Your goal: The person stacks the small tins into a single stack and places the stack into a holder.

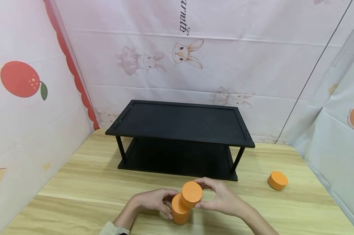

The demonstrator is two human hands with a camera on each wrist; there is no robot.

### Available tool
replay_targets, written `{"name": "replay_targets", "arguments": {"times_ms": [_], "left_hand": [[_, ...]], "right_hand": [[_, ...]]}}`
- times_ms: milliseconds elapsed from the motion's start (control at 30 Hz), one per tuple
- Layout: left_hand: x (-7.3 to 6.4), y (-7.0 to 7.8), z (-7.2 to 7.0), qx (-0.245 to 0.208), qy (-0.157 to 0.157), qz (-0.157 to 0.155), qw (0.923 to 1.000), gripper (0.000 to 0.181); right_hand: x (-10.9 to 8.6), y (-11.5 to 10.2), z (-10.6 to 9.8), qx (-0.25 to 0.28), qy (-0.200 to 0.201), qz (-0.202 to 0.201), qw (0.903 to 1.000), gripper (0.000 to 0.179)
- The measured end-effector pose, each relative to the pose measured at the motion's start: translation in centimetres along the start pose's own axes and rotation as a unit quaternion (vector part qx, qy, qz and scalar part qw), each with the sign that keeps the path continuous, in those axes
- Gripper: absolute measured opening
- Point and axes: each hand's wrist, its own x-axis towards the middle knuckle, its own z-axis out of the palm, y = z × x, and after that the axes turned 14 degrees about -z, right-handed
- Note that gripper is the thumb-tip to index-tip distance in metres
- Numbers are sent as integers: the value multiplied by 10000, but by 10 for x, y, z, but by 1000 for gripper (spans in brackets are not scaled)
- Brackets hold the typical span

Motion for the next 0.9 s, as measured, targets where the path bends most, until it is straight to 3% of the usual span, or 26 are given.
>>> {"name": "replay_targets", "arguments": {"times_ms": [333,567,900], "left_hand": [[0,0,1,6,84,-30,10000,56],[0,0,-1,76,158,1,9998,57],[0,0,-1,-48,-18,7,10000,55]], "right_hand": [[4,-2,4,-53,-6,69,10000,50],[8,0,6,46,-17,-142,9999,50],[8,2,11,158,-84,5,9998,50]]}}
